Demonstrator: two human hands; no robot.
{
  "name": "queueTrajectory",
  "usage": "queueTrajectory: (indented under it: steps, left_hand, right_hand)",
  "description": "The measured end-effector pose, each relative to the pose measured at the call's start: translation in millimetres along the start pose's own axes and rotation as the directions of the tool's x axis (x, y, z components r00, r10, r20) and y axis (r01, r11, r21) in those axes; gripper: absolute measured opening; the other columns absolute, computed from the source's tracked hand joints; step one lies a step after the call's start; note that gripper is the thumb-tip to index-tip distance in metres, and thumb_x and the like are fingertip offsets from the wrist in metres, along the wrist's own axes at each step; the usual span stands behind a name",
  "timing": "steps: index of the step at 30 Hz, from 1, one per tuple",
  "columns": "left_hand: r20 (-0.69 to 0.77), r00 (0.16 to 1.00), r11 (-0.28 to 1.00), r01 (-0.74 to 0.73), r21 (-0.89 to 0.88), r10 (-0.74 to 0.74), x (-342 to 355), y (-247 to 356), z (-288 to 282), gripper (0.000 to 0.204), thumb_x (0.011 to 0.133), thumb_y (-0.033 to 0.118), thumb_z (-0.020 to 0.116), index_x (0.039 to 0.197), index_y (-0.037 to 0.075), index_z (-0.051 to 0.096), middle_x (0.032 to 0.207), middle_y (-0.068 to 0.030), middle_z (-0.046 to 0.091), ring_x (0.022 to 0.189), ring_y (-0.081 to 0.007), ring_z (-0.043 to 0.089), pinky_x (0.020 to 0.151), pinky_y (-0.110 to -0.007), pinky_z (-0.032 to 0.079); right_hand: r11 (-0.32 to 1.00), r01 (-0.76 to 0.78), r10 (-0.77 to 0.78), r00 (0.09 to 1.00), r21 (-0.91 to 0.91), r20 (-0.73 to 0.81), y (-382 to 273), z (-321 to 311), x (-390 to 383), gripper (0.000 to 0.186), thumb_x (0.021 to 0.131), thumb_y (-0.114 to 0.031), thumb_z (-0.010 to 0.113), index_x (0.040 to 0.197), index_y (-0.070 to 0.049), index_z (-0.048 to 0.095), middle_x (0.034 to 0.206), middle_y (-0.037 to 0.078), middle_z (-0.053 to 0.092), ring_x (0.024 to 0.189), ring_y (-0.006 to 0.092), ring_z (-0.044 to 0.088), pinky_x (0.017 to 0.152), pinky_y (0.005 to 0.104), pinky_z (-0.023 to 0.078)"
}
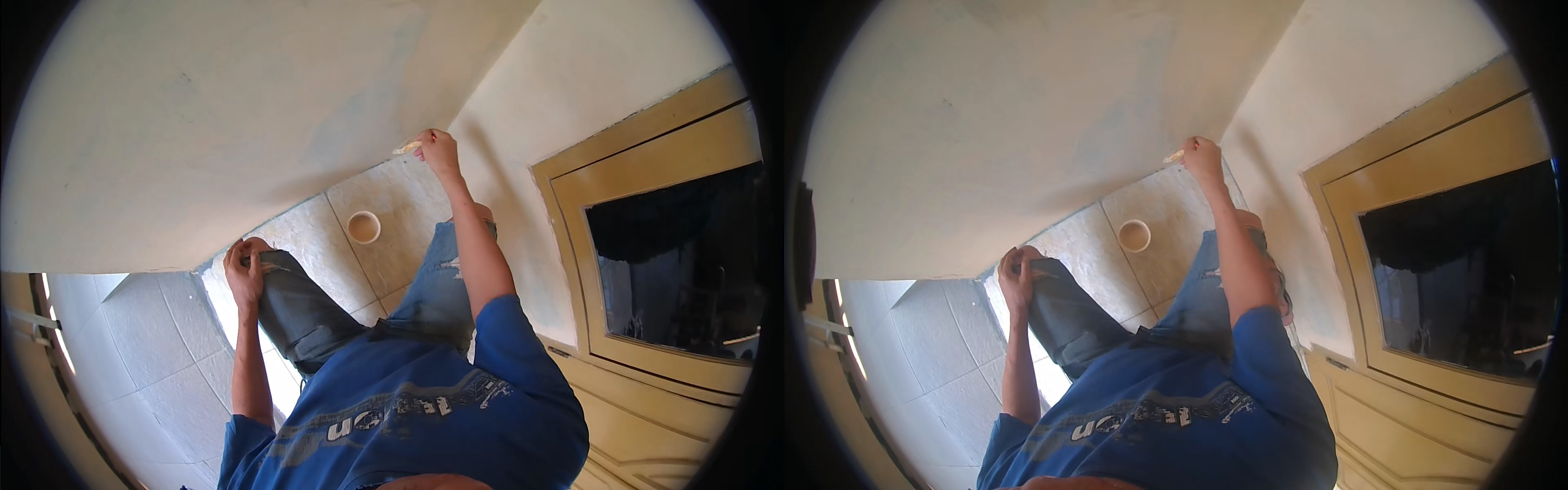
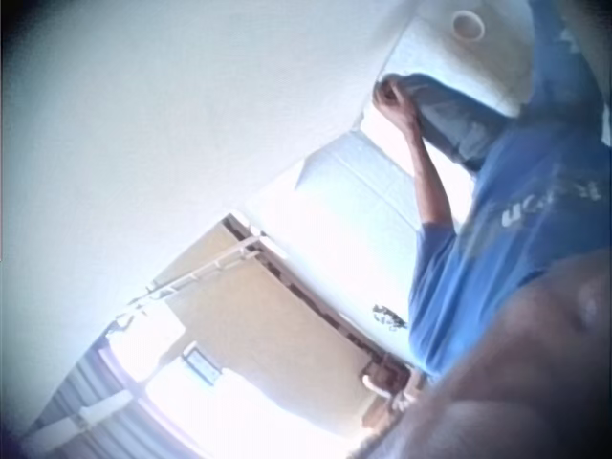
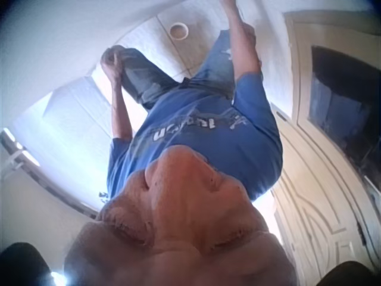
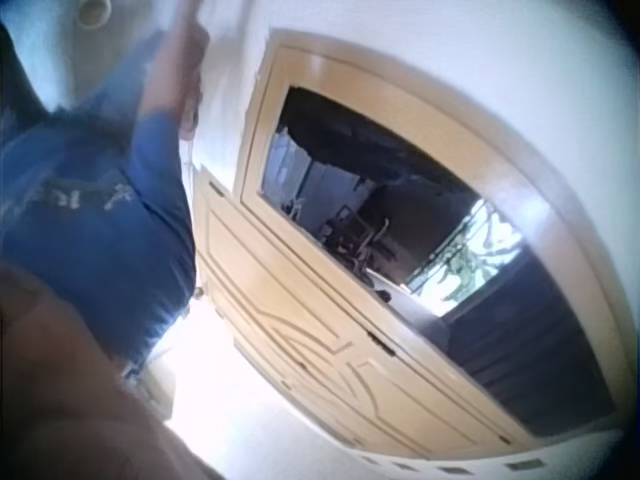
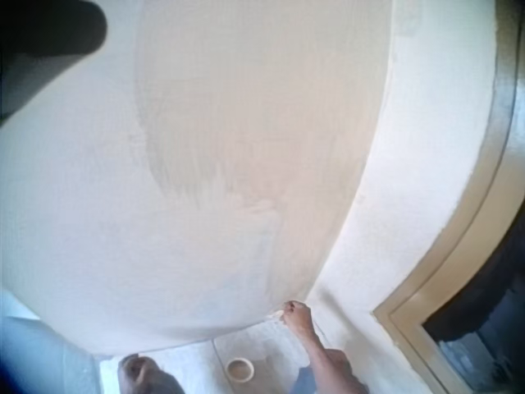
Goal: The person paints a ceiling using a paintbrush and a small container of paint. They repeatedly dip the brush into the container and apply paint to the ceiling surface in short strokes.
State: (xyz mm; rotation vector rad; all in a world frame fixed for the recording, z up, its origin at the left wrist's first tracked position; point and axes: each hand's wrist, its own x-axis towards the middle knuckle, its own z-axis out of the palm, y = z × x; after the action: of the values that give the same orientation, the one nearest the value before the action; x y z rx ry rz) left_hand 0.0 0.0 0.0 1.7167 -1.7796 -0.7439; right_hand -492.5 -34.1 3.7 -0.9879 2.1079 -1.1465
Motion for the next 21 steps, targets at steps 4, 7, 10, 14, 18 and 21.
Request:
queueTrajectory:
  steps: [4,7,10,14,18,21]
  left_hand:
    - [-0.036,0.999,1.000,-0.019,0.018,0.019,12.4,2.5,-13.6,0.034,0.094,0.021,0.065,0.119,-0.002,0.070,0.136,-0.0205,0.062,0.130,-0.0369,0.054,0.111,-0.045,0.042]
    - [-0.065,0.998,1.000,-0.022,-0.003,0.022,23.4,6.2,-18.6,0.034,0.095,0.021,0.065,0.119,-0.002,0.070,0.136,-0.0199,0.062,0.130,-0.0369,0.053,0.111,-0.045,0.042]
    - [-0.073,0.997,1.000,-0.026,-0.005,0.025,26.2,8.3,-15.1,0.034,0.095,0.021,0.065,0.119,-0.002,0.070,0.137,-0.0194,0.061,0.130,-0.0366,0.054,0.112,-0.045,0.042]
    - [-0.081,0.997,1.000,-0.016,-0.014,0.015,23.9,0.5,-8.8,0.033,0.095,0.021,0.065,0.118,-0.002,0.070,0.137,-0.0198,0.061,0.130,-0.0364,0.054,0.112,-0.045,0.042]
    - [-0.061,0.998,1.000,-0.026,0.004,0.026,27.9,2.3,-7.1,0.033,0.094,0.021,0.065,0.118,-0.001,0.070,0.136,-0.0205,0.062,0.130,-0.0367,0.054,0.112,-0.045,0.042]
    - [-0.055,0.998,0.999,-0.031,0.009,0.031,30.1,4.5,-2.9,0.033,0.094,0.021,0.065,0.118,-0.001,0.070,0.136,-0.0208,0.062,0.129,-0.0370,0.054,0.112,-0.044,0.042]
  right_hand:
    - [0.999,0.026,-0.025,0.999,0.035,-0.031,23.2,41.4,25.5,0.030,0.101,-0.019,0.049,0.095,-0.001,0.073,0.069,0.012,0.073,0.055,0.0152,0.066,0.055,0.0296,0.054]
    - [0.998,0.034,-0.030,0.997,0.051,-0.068,19.6,54.3,44.6,0.032,0.100,-0.019,0.050,0.093,0.001,0.072,0.070,0.014,0.072,0.058,0.0199,0.070,0.058,0.0326,0.056]
    - [0.993,0.026,-0.010,0.989,0.111,-0.148,13.4,51.8,49.2,0.033,0.100,-0.020,0.050,0.092,0.004,0.072,0.070,0.016,0.072,0.061,0.0227,0.072,0.059,0.0342,0.057]
    - [0.980,0.043,-0.001,0.978,0.196,-0.208,-16.6,37.5,33.2,0.034,0.101,-0.020,0.048,0.098,0.004,0.072,0.073,0.014,0.074,0.057,0.0150,0.066,0.056,0.0305,0.053]
    - [0.972,0.075,-0.023,0.974,0.222,-0.225,-70.1,10.7,5.3,0.034,0.100,-0.019,0.048,0.099,0.005,0.071,0.073,0.014,0.074,0.057,0.0141,0.064,0.056,0.0294,0.051]
    - [0.965,0.098,-0.039,0.971,0.243,-0.234,-108.3,-11.7,-9.1,0.034,0.100,-0.020,0.049,0.099,0.005,0.072,0.073,0.014,0.073,0.057,0.0150,0.064,0.057,0.0297,0.051]
